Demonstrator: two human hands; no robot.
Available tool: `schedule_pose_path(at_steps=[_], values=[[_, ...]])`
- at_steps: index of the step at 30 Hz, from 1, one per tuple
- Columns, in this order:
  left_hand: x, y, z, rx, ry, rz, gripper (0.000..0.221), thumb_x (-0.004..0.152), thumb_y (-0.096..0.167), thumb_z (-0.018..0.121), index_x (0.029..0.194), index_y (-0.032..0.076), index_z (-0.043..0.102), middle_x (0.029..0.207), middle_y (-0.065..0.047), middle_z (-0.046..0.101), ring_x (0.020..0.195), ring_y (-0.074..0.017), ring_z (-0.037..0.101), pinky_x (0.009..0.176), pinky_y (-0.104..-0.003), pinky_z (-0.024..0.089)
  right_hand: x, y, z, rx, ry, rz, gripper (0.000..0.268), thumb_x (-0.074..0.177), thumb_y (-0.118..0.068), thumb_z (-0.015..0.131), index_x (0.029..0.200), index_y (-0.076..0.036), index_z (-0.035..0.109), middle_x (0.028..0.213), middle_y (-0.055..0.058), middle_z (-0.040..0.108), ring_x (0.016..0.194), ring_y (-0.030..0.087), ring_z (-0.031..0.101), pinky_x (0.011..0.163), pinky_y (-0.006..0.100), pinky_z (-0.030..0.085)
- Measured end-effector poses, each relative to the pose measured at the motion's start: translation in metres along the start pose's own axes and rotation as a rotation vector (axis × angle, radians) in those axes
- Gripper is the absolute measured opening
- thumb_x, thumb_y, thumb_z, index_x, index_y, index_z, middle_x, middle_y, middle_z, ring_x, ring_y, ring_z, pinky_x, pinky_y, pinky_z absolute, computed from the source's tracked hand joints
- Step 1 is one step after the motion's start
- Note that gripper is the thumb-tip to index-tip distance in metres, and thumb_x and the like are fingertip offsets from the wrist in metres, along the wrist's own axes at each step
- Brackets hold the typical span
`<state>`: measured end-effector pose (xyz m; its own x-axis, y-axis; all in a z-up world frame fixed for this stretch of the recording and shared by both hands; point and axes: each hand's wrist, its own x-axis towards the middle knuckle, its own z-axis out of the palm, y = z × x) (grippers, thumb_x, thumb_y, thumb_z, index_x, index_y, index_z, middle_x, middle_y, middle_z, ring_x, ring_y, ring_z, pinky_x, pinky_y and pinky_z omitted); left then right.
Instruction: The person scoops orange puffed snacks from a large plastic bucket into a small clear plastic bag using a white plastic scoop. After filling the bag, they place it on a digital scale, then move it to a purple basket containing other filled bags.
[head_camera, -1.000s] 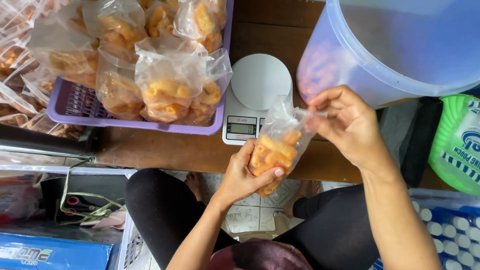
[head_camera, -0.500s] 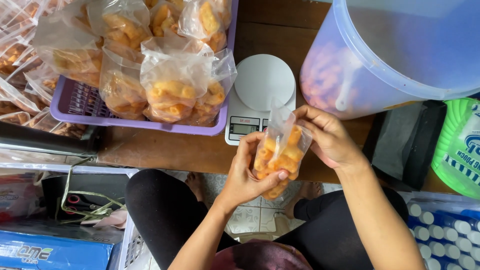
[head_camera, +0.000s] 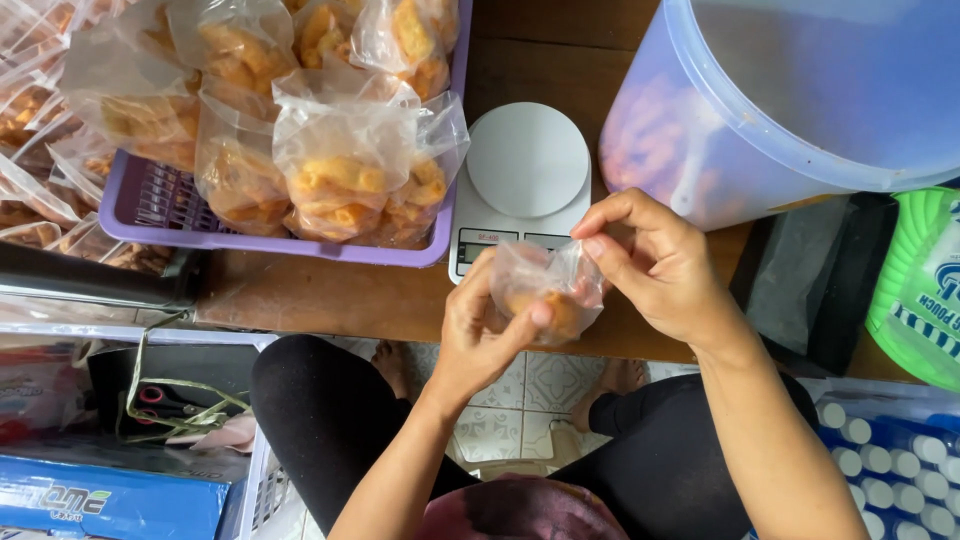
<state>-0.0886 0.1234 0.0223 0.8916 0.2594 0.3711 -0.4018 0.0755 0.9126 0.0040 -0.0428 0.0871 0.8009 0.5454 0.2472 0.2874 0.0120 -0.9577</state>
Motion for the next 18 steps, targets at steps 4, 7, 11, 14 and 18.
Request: schedule_pose_path(at_steps=[4,7,11,14,18], values=[[0.007,0.004,0.004,0.122,0.109,0.017,0.024,0.094,0.016,0.076,0.07,0.012,0.073,0.085,-0.005,0.064,0.076,-0.0173,0.061,0.077,-0.032,0.053,0.0,0.015,-0.011,-0.115,0.03,-0.086,0.011,0.101,-0.001,0.063,0.111,0.004,0.066,0.091,0.009,0.068,0.071,0.005,0.057,0.065,0.024,0.059],[0.005,-0.015,0.007,0.108,0.221,-0.001,0.026,0.096,0.017,0.077,0.071,0.01,0.071,0.071,-0.002,0.052,0.068,-0.0118,0.052,0.07,-0.028,0.049,-0.007,0.011,-0.012,-0.02,-0.005,0.025,0.05,0.096,-0.022,0.067,0.139,-0.002,0.051,0.112,0.014,0.069,0.089,0.012,0.068,0.077,0.03,0.06],[0.014,0.005,0.018,0.092,0.314,-0.129,0.018,0.096,0.019,0.076,0.11,0.007,0.075,0.067,-0.005,0.065,0.067,-0.0078,0.054,0.061,-0.028,0.052,-0.013,0.016,-0.004,-0.074,0.026,-0.019,0.046,0.098,-0.002,0.066,0.139,-0.001,0.045,0.091,0.009,0.069,0.075,0.009,0.065,0.072,0.023,0.055],[0.018,0.007,0.021,-0.166,0.248,-0.116,0.058,0.105,0.006,0.06,0.157,0.004,0.033,0.069,-0.005,0.063,0.065,-0.0081,0.059,0.06,-0.02,0.047,-0.013,0.012,-0.007,-0.207,0.082,-0.083,0.029,0.105,-0.003,0.056,0.133,0.001,0.056,0.081,0.011,0.07,0.067,0.007,0.059,0.064,0.021,0.05],[0.025,0.019,0.023,-0.389,0.268,-0.189,0.051,0.106,0.005,0.057,0.155,0.006,0.041,0.072,-0.002,0.061,0.07,-0.0072,0.057,0.067,-0.017,0.043,-0.024,0.007,-0.005,-0.291,-0.006,-0.129,0.043,0.105,-0.016,0.054,0.144,0.001,0.052,0.14,0.016,0.056,0.12,0.018,0.048,0.103,0.037,0.042]])
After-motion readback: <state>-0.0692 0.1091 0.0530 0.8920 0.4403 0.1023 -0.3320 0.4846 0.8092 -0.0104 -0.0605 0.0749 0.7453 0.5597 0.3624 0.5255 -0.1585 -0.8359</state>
